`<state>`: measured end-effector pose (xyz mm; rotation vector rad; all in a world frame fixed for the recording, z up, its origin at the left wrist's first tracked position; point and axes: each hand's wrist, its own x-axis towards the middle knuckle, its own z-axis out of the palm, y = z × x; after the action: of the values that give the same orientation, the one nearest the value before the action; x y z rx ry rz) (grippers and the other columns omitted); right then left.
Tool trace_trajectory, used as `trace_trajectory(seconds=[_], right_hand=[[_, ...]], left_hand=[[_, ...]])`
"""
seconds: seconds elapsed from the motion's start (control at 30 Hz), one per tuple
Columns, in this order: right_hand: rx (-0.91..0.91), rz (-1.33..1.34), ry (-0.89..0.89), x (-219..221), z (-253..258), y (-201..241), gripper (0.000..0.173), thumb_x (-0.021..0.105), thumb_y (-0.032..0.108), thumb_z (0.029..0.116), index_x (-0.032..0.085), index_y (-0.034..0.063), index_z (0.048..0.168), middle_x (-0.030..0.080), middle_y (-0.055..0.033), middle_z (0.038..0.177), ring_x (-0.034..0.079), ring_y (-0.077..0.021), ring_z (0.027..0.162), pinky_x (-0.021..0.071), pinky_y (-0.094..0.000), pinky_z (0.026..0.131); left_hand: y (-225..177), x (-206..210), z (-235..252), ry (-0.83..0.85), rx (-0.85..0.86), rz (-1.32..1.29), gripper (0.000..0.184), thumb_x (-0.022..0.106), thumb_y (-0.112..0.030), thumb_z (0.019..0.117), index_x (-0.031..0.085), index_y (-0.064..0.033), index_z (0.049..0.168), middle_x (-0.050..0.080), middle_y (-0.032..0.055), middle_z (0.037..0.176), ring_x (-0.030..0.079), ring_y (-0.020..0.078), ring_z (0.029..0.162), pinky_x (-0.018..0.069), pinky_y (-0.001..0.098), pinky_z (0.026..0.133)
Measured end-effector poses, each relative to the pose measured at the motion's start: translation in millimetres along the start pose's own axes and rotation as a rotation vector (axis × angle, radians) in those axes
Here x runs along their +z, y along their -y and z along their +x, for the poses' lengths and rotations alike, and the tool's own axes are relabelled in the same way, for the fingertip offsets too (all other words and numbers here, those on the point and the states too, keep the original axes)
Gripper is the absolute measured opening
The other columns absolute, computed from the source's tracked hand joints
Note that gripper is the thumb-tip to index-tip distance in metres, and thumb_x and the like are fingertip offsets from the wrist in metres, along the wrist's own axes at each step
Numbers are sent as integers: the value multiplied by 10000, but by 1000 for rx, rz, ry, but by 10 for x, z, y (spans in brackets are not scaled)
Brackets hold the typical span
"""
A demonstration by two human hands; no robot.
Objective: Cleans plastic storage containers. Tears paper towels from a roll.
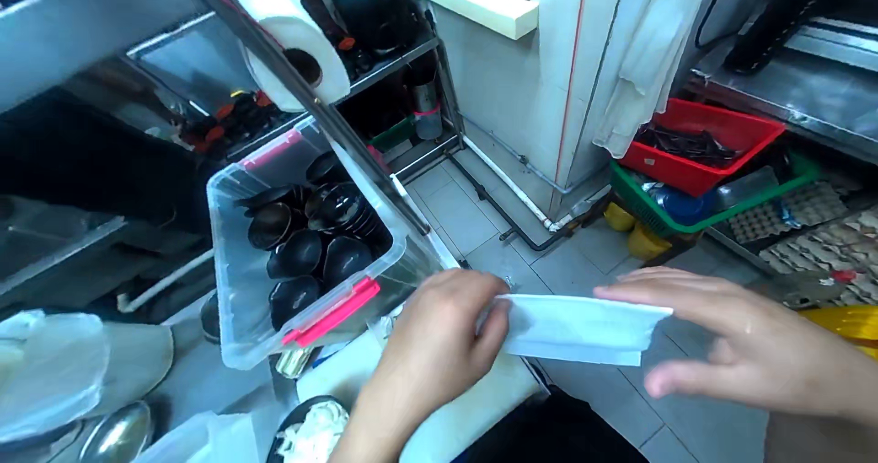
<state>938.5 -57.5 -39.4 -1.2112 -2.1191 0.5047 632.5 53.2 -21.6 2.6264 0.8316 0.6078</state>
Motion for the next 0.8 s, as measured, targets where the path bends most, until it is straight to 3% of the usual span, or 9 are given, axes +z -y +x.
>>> trace_trajectory(seconds=[0.13,0.2,0.3,0.4,0.47,0.57,0.7,0.77,0.8], right_hand=[[56,157,-37,42,233,-74,224,600,409,1007,757,263,1074,723,159,959,679,36,882,603,-183,764],[84,279,-101,63,416,-44,185,594,309,1029,753,213,1033,721,116,874,676,4,746,598,-179,645],[178,244,-321,22,640,65,146,606,288,1030,726,213,1069,730,126,882,687,18,737,600,-169,648],[98,176,-551,52,774,129,152,627,217,1022,691,138,1135,727,103,988,701,0,857,617,-208,773],[12,80,-634,153,825,276,183,631,195,1013,694,77,1139,722,59,1034,692,-20,931,604,-247,836],[-138,39,-481,363,912,704,196,603,248,1034,698,82,1080,719,43,993,662,21,955,553,-176,845],[-423,234,-117,891,1117,1169,249,603,228,1028,693,101,1223,740,-53,1163,675,-119,1122,537,-277,990],[-512,293,1,1298,1161,1389,251,576,196,1021,695,101,1220,746,-88,1150,701,-176,1069,564,-333,936],[-555,314,39,1526,1153,1471,250,568,183,1022,710,102,1210,750,-90,1149,716,-189,1046,588,-345,900]], left_hand=[[10,-347,16,-107,-28,-7,191,599,-267,997,747,-156,1043,712,-72,973,665,69,966,569,326,877],[32,-468,-50,-245,-81,-19,234,655,-274,980,734,-122,1139,707,-21,1120,647,122,1102,550,367,962],[113,-539,-324,-602,-198,-110,360,671,-227,982,641,-66,1302,630,42,1310,596,179,1229,512,401,1052],[153,-305,-796,-929,-370,-419,163,608,-232,1028,639,-215,1188,663,-98,1076,642,63,959,557,278,864],[103,15,-1143,-873,-571,-720,177,572,-331,1043,650,-216,1152,684,-29,984,670,117,870,587,321,802],[-83,511,-1447,-708,-793,-1220,571,537,-499,1024,538,-50,1377,669,195,1246,700,323,1054,607,463,862],[-258,529,-1585,-785,-744,-1665,880,484,-722,945,271,-175,1600,527,160,1493,625,369,1243,586,523,919],[-211,442,-1768,-891,-639,-1758,789,405,-750,953,372,-253,1566,585,103,1431,637,289,1228,573,481,947],[-193,420,-1884,-1012,-625,-1753,703,345,-718,991,545,-212,1436,682,75,1283,680,219,1145,580,432,938]])
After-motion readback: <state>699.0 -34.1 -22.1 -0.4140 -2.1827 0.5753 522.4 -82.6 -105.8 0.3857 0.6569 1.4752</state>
